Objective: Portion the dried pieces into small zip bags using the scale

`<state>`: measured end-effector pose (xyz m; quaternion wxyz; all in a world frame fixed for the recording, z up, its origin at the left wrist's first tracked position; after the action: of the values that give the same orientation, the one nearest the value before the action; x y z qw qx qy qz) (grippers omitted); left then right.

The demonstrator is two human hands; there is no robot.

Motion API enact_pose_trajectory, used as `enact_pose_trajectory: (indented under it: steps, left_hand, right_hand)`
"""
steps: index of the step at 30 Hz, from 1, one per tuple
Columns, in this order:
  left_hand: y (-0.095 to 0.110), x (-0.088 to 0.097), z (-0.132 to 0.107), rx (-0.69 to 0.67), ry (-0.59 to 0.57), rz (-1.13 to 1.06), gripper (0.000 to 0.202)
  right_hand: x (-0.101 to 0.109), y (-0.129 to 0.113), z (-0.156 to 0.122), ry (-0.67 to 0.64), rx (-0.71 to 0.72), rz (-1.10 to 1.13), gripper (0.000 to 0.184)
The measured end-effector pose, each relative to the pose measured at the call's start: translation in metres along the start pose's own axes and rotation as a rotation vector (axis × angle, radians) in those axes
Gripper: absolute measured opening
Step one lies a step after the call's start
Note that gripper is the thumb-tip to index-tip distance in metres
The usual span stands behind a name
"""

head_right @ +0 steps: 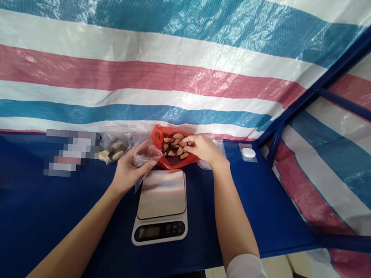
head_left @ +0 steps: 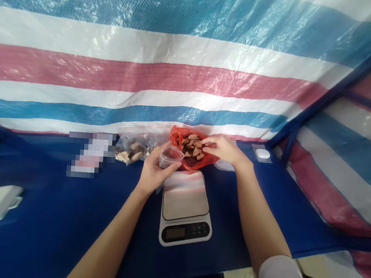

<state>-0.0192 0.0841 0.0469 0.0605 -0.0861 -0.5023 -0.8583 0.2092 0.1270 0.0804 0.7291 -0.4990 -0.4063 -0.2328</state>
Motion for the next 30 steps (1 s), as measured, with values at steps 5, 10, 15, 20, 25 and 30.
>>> enact_pose_trajectory:
  steps: [5, 10, 15, 20, 25, 30]
  left_hand:
    - [0.001, 0.002, 0.000, -0.002, 0.006, -0.026, 0.070]
    - [0.000, 0.003, -0.001, -0.004, 0.005, -0.017, 0.070]
    - [0.000, 0.002, 0.001, -0.003, -0.001, -0.020, 0.070]
    - [0.000, 0.000, 0.001, -0.014, 0.000, -0.029, 0.068]
    - [0.002, -0.001, 0.000, -0.040, 0.000, 0.010, 0.067]
    - [0.005, -0.003, 0.002, -0.072, -0.010, 0.023, 0.067]
  right_hand:
    - [-0.019, -0.010, 0.006, -0.069, 0.006, -0.150, 0.024]
    - [-0.040, -0.022, 0.013, -0.076, 0.030, -0.321, 0.029]
    - [-0.061, -0.028, 0.016, -0.089, 0.088, -0.442, 0.028]
    - [-0.069, -0.027, 0.017, -0.063, 0.098, -0.525, 0.032]
    - [-0.073, -0.024, 0.016, -0.067, 0.065, -0.527, 0.031]
    - [-0.073, -0.022, 0.016, -0.056, 0.020, -0.554, 0.035]
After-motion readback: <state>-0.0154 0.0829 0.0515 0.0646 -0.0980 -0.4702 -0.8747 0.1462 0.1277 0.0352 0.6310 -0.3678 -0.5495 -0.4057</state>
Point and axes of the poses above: each hand's wrist, its own z-axis towards the middle knuckle, its own x-axis out of the back of the hand, y = z × x, the point moved 8 cm from there along z, towards the middle knuckle, and after that the axes turned 6 degrees about -z, right-handed, at the moved point
